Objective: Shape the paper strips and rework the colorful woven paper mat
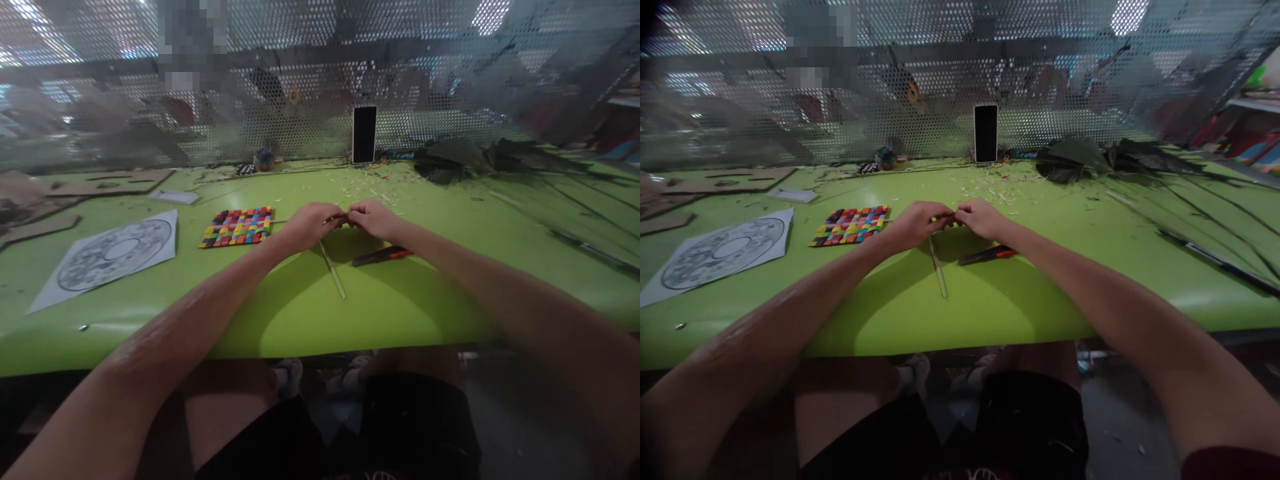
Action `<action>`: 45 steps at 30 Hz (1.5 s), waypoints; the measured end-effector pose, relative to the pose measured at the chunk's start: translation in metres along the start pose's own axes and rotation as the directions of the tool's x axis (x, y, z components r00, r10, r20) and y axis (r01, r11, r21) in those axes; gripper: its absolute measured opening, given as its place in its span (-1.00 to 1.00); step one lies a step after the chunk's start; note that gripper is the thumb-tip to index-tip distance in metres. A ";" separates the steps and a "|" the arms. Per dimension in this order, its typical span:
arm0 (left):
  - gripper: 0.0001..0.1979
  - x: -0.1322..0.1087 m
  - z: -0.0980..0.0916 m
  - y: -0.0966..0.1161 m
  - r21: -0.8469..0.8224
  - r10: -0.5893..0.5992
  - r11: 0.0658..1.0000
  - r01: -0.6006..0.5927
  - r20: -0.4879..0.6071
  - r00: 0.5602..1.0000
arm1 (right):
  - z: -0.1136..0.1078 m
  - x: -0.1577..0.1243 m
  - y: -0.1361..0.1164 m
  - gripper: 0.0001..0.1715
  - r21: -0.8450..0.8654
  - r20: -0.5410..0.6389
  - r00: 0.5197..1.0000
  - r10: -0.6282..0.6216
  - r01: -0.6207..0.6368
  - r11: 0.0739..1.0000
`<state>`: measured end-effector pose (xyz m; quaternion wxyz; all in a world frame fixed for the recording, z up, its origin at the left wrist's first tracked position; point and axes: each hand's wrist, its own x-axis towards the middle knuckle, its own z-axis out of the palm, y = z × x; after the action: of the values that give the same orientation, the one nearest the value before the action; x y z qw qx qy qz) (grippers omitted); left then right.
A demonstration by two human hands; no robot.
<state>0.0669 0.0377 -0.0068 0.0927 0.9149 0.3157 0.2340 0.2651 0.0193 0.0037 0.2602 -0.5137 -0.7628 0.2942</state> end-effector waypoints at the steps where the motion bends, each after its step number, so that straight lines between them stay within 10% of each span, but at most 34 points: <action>1: -0.76 0.000 0.001 0.000 -0.032 -0.014 0.999 0.014 0.002 1.000 | 0.000 0.001 0.000 -0.70 -0.012 -0.003 1.000 -0.004 0.004 1.000; 21: -0.70 0.001 -0.008 0.021 0.407 -0.024 0.913 -0.032 0.133 0.991 | 0.003 -0.004 -0.005 -0.69 -0.015 -0.015 1.000 0.021 -0.021 1.000; 33: -0.71 -0.001 -0.012 0.031 0.357 -0.062 0.934 0.025 0.091 0.994 | 0.000 0.003 0.004 -0.74 -0.137 0.017 0.984 -0.175 0.176 0.975; 45: -0.74 0.001 -0.003 -0.003 0.119 -0.030 0.992 0.027 0.026 0.999 | -0.001 0.000 0.006 -0.79 -0.243 0.001 0.962 -0.272 0.264 0.933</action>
<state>0.0646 0.0410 -0.0051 0.0456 0.9173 0.3408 0.2007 0.2699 0.0210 0.0003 0.2458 -0.4376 -0.8513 0.1530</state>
